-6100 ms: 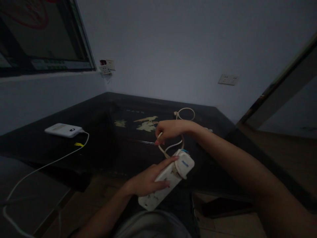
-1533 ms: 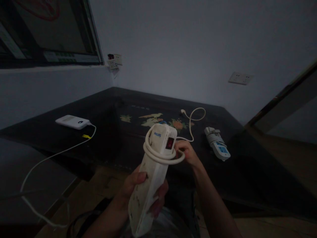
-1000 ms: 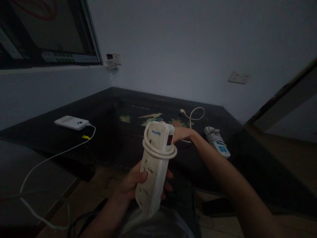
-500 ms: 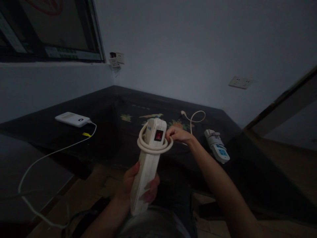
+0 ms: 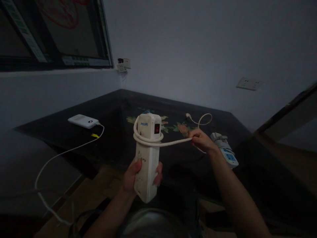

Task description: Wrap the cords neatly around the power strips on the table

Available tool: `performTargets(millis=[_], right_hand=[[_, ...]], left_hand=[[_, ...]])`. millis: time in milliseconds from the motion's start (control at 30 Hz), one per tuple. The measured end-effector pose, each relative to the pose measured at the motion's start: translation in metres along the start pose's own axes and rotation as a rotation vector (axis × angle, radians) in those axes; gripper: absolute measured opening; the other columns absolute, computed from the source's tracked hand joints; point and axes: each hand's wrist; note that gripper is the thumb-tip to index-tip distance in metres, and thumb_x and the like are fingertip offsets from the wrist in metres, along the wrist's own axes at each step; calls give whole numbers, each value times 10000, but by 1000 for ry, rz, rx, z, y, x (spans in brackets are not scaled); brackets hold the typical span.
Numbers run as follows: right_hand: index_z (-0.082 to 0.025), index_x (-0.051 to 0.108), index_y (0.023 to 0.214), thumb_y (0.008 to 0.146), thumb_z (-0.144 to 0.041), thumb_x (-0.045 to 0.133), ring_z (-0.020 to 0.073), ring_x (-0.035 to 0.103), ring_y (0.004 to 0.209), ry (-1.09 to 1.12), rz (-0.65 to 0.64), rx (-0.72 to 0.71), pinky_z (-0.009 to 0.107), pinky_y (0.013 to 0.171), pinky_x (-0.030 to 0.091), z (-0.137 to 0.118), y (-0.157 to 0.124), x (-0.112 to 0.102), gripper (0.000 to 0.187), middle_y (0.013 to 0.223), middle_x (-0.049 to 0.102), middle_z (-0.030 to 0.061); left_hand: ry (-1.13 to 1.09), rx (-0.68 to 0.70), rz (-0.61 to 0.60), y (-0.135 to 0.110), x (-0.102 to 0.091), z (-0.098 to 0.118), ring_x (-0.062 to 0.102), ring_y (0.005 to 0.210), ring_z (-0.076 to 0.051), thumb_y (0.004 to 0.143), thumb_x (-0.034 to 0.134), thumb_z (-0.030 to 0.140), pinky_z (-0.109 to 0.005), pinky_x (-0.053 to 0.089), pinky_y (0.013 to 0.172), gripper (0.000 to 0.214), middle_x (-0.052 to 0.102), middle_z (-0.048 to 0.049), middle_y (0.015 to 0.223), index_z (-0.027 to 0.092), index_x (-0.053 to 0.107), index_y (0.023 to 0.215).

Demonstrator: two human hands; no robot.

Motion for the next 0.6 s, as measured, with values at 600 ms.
performTargets(millis=[600], right_hand=[[-199,597,483,662,-554,720,159,431,492,-256,452,-156,285,465,320,-35,-31,16,416,487,472,17]], left_hand=[[78,87,453,-1,-14,10,575,563,-142,716,701,368,-262,463,530,385,644,-58,775,141,540,983]])
Point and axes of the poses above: each hand's wrist, its own y-axis towards the middle knuckle, its own x-axis out of the palm, z = x × y
